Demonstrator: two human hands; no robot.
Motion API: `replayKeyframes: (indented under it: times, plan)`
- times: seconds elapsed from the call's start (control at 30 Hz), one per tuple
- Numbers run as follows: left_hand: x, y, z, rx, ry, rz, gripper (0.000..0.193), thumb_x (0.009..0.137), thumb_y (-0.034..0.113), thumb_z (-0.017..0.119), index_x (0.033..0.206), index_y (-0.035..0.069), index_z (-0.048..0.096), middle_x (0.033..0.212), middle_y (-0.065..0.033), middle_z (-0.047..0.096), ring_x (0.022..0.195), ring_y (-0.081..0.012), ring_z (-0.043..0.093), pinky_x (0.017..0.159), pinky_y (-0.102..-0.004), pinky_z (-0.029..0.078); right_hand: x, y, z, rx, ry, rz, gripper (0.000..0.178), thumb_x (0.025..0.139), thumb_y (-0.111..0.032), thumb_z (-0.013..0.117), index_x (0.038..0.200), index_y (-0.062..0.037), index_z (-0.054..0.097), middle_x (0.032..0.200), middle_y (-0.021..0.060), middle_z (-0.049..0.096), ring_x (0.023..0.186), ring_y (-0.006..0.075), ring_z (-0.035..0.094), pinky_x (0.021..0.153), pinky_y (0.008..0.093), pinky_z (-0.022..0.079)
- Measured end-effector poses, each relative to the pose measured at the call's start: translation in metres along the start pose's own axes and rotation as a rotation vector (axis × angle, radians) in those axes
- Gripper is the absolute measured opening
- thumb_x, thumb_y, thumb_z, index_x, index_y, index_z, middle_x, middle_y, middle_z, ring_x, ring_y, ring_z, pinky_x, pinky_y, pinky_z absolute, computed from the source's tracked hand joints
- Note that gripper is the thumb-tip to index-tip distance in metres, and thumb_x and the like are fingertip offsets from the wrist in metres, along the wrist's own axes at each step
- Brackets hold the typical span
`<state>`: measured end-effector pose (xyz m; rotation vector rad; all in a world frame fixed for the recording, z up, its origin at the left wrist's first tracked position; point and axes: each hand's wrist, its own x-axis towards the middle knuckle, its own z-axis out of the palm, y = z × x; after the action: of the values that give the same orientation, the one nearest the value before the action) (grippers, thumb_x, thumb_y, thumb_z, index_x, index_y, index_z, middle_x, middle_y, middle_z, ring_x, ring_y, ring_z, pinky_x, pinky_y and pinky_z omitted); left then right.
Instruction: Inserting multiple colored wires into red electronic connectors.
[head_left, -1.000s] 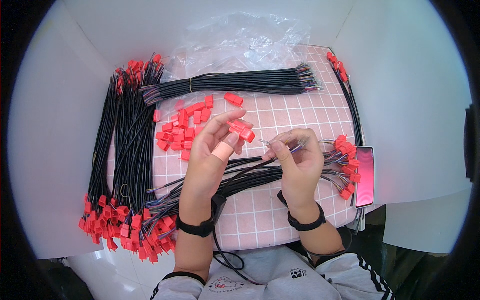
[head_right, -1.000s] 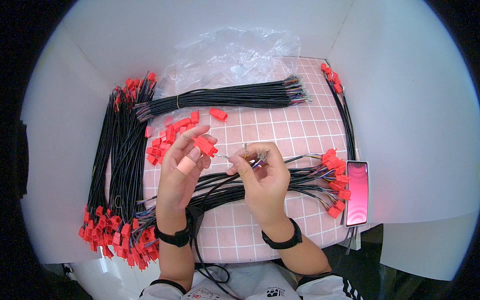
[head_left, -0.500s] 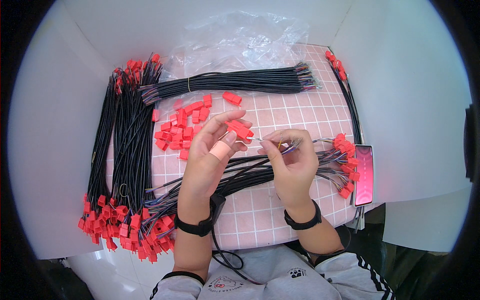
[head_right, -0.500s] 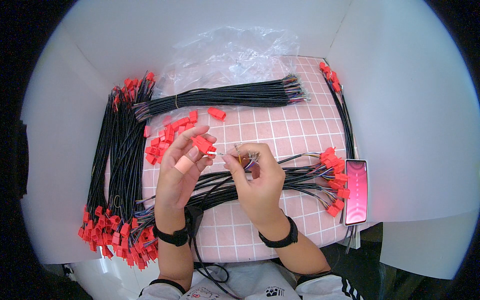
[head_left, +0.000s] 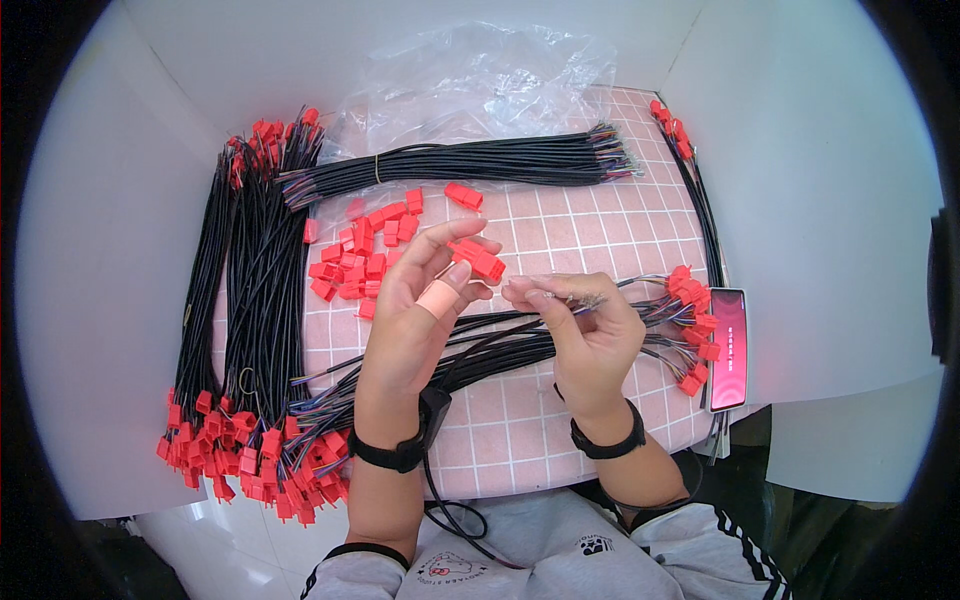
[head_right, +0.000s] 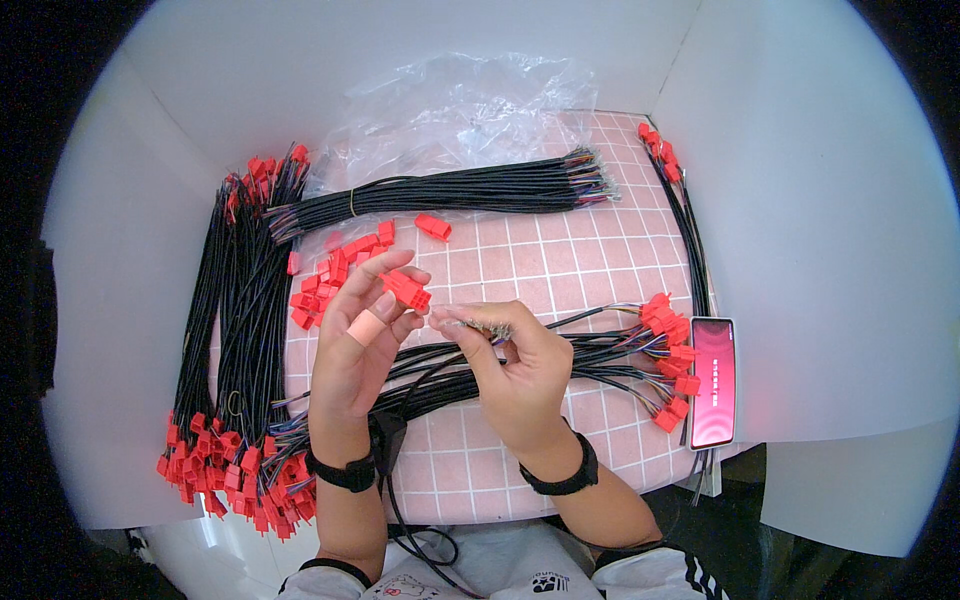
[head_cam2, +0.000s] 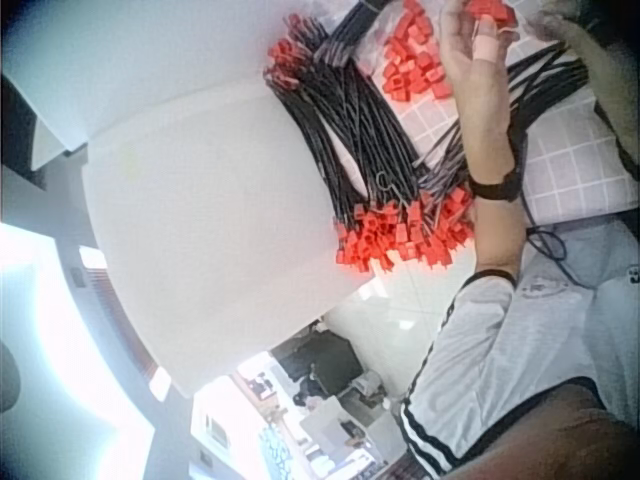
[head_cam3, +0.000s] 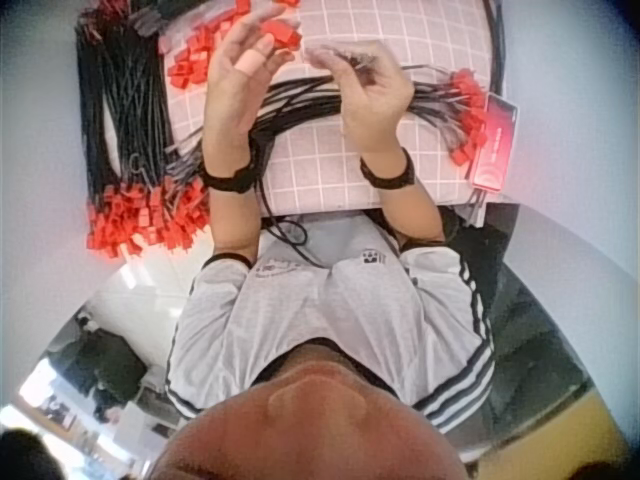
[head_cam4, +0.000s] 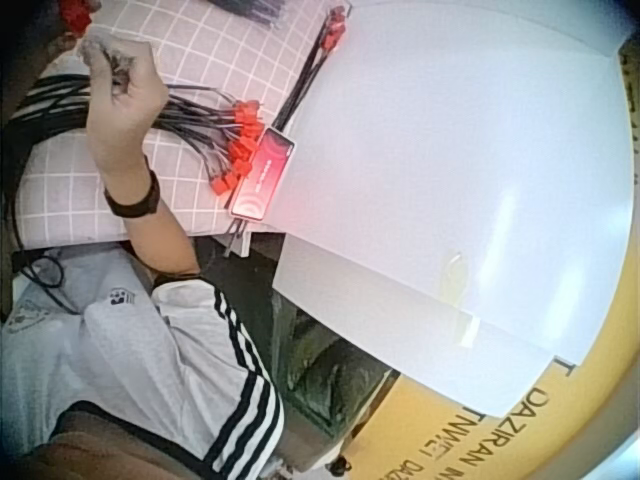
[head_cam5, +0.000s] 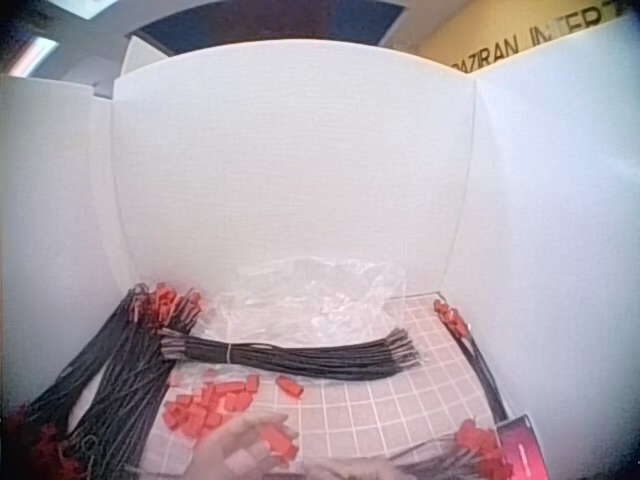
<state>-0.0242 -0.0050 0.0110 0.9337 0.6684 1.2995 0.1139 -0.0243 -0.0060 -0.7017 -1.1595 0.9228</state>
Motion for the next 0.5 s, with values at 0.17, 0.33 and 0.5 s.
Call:
replayKeyframes:
  times: [0.17,0.33,0.5]
  plan:
    - [0.0,0.001,-0.001,0.002,-0.019,0.009,0.038,0.083,0.01,0.049,0.118,-0.001,0.041,0.108,-0.0138,0.051,0.095,-0.015,0.052,0.08,-0.0285,0.042,0.005,-0.003,-0.002,-0.141,-0.066,-0.127,0.01,0.077,0.006,0.056,0.086,0.0045,0.057,0.085,0.0149,0.061,0.075,0.0185,0.062,0.067,0.0262,0.051]
    - [0.0,0.001,-0.001,-0.005,-0.018,0.006,0.038,0.08,0.008,0.051,0.116,0.0,0.041,0.11,-0.0155,0.053,0.093,-0.0143,0.052,0.079,-0.0267,0.041,0.005,-0.014,-0.006,-0.174,-0.153,0.091,0.007,0.077,0.0,0.059,0.082,0.0049,0.061,0.079,0.0097,0.061,0.064,0.0111,0.057,0.058,0.0205,0.046]
    - [0.0,0.001,0.0,0.011,-0.031,0.029,0.037,0.079,0.007,0.051,0.114,0.0,0.043,0.11,-0.0146,0.053,0.092,-0.0133,0.052,0.075,-0.0249,0.041,0.009,-0.014,-0.006,-0.04,-0.171,0.509,0.009,0.078,-0.007,0.061,0.079,0.0018,0.063,0.064,0.004,0.059,0.056,0.0066,0.052,0.051,0.018,0.042]
